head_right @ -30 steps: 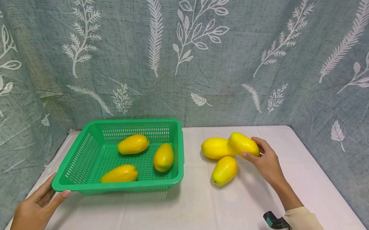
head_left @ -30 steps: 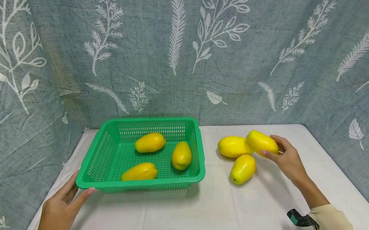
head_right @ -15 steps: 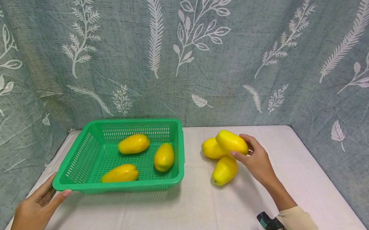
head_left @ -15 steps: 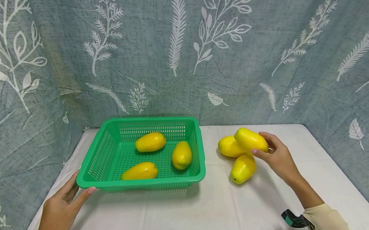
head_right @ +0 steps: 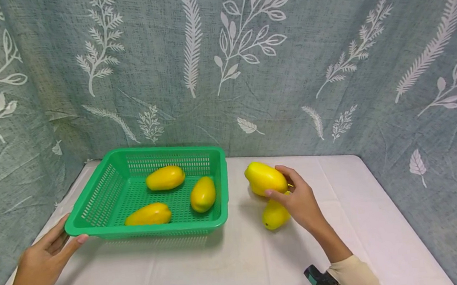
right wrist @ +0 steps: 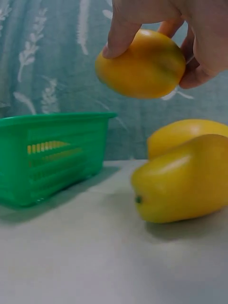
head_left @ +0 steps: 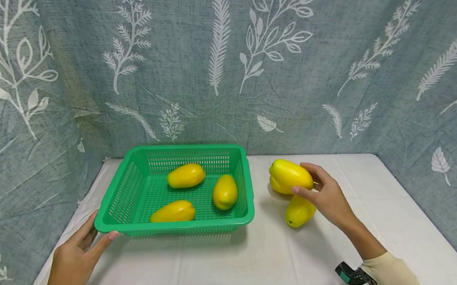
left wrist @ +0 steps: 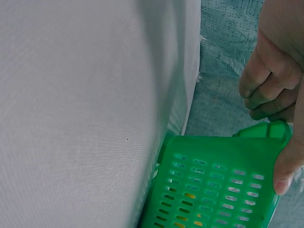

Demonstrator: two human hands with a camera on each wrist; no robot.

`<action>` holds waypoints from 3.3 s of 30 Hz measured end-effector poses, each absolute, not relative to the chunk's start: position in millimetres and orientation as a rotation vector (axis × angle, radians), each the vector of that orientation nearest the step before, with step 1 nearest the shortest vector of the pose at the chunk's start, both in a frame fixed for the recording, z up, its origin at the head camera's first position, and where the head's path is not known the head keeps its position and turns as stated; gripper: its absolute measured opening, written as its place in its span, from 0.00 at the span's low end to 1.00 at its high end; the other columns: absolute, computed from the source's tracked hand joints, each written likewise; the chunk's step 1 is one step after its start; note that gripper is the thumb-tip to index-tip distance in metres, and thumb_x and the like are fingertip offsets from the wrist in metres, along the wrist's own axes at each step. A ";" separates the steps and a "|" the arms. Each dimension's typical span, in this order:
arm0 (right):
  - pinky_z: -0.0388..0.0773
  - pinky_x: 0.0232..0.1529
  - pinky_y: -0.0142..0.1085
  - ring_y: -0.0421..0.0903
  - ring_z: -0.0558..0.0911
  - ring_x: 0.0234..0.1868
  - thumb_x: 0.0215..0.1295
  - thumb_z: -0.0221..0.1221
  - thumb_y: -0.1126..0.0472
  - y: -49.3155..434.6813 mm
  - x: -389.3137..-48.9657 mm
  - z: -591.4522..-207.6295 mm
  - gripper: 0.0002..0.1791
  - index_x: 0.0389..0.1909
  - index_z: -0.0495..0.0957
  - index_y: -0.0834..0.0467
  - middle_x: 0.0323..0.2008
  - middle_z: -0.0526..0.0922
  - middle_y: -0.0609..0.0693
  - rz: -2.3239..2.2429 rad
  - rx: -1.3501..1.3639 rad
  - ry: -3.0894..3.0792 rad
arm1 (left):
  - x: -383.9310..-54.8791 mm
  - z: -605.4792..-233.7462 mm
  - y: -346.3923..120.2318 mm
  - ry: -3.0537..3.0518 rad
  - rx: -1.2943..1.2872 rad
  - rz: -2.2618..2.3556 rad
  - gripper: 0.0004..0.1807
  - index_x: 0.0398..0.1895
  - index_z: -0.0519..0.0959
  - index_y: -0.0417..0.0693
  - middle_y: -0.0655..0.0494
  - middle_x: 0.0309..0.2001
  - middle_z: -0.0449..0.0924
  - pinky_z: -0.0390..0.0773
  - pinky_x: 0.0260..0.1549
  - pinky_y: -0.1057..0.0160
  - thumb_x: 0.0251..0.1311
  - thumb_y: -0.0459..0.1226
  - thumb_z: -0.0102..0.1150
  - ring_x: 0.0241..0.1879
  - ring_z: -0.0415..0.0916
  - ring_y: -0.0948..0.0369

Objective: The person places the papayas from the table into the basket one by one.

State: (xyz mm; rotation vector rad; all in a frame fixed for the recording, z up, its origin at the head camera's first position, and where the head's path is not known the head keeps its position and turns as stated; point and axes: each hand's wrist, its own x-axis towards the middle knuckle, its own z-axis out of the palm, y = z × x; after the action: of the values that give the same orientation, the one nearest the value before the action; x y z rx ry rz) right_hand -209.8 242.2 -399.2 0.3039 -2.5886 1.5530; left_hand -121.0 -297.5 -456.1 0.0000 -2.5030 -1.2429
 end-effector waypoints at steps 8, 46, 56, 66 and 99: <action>0.74 0.71 0.39 0.51 0.76 0.69 0.69 0.73 0.52 219.8 -208.2 -398.5 0.41 0.77 0.67 0.58 0.70 0.76 0.53 1.548 0.386 -2.587 | -120.4 -457.4 -298.7 -2.518 -0.003 -1.247 0.43 0.84 0.59 0.44 0.29 0.73 0.66 0.70 0.41 0.90 0.72 0.44 0.69 0.54 0.60 0.95; 0.73 0.73 0.51 0.53 0.73 0.75 0.66 0.75 0.55 131.4 -167.5 -393.4 0.42 0.77 0.69 0.55 0.75 0.73 0.55 1.709 0.547 -2.517 | -115.2 -459.9 -321.3 -2.601 -0.012 -1.261 0.43 0.85 0.57 0.54 0.29 0.72 0.68 0.69 0.40 0.90 0.73 0.48 0.67 0.53 0.59 0.95; 0.72 0.73 0.49 0.52 0.73 0.75 0.65 0.75 0.54 144.4 -167.0 -401.4 0.41 0.77 0.70 0.51 0.74 0.74 0.51 1.709 0.508 -2.533 | -112.6 -460.0 -318.8 -2.573 -0.026 -1.273 0.43 0.85 0.57 0.52 0.28 0.71 0.69 0.70 0.40 0.90 0.73 0.47 0.67 0.53 0.60 0.94; 0.73 0.73 0.50 0.55 0.75 0.73 0.64 0.76 0.58 155.9 -169.2 -405.5 0.41 0.76 0.70 0.57 0.72 0.76 0.54 1.673 0.443 -2.529 | -114.0 -457.3 -319.5 -2.587 -0.019 -1.283 0.43 0.85 0.57 0.54 0.29 0.72 0.68 0.70 0.41 0.90 0.73 0.47 0.67 0.53 0.60 0.94; 0.73 0.72 0.51 0.56 0.76 0.72 0.66 0.75 0.58 210.9 -164.1 -413.7 0.39 0.74 0.70 0.64 0.72 0.75 0.61 1.585 0.245 -2.565 | -120.6 -450.9 -323.3 -2.593 -0.023 -1.315 0.43 0.85 0.57 0.50 0.29 0.73 0.66 0.70 0.41 0.90 0.74 0.45 0.67 0.53 0.61 0.95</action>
State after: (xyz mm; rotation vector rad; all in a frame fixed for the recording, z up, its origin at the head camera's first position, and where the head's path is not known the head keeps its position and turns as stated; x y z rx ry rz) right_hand -164.1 210.9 -413.7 0.2453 -2.5655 1.5846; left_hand -120.6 -323.3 -450.9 -0.0229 -2.5928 -1.3145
